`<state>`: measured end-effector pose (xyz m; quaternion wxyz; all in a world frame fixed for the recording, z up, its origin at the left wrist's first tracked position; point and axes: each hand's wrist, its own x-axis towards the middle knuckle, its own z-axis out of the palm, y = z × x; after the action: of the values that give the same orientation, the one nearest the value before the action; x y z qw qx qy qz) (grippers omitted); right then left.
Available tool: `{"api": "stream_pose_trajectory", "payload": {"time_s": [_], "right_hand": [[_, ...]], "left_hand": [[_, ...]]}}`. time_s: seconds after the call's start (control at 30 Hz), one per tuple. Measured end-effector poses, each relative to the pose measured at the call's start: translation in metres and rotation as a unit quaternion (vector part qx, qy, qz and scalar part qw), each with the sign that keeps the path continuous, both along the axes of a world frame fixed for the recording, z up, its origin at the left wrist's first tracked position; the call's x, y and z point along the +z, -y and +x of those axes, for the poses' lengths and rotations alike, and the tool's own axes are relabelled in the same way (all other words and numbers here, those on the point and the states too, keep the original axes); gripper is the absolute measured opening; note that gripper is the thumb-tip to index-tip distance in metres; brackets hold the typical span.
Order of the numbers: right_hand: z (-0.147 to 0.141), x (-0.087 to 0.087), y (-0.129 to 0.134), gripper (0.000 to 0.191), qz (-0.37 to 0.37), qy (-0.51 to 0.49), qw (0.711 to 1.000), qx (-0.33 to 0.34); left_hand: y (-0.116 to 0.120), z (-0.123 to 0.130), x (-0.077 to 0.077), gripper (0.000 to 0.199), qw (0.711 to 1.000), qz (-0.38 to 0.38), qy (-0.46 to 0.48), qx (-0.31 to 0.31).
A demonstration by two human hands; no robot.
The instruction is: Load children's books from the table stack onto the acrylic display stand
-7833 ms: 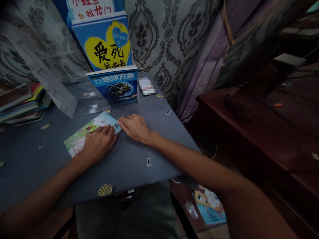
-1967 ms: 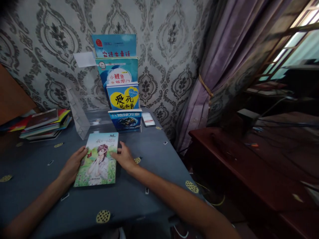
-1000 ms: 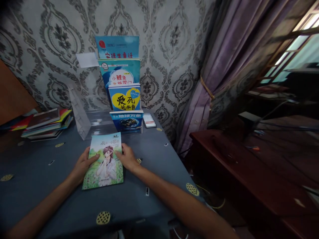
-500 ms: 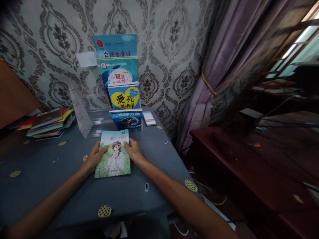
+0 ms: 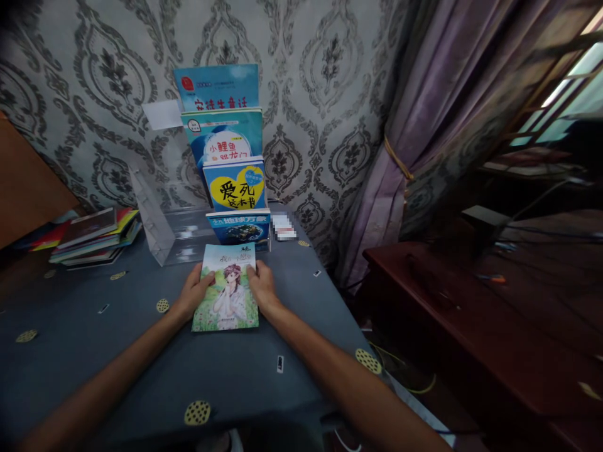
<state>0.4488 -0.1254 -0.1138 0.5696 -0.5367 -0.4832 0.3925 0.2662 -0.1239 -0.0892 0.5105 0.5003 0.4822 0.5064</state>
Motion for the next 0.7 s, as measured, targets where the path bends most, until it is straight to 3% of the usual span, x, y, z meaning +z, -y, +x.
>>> {"api": "stream_pose_trajectory", "payload": {"time_s": [0.27, 0.7], "right_hand": [[0.009, 0.003, -0.005, 0.022, 0.015, 0.016, 0.999, -0.036], [0.017, 0.009, -0.009, 0.025, 0.019, 0.005, 1.0, -0.024]], "left_hand": [[-0.004, 0.016, 0.002, 0.05, 1.0, 0.014, 0.015, 0.011], [-0.003, 0.023, 0.002, 0.047, 1.0, 0.018, 0.012, 0.022]]}}
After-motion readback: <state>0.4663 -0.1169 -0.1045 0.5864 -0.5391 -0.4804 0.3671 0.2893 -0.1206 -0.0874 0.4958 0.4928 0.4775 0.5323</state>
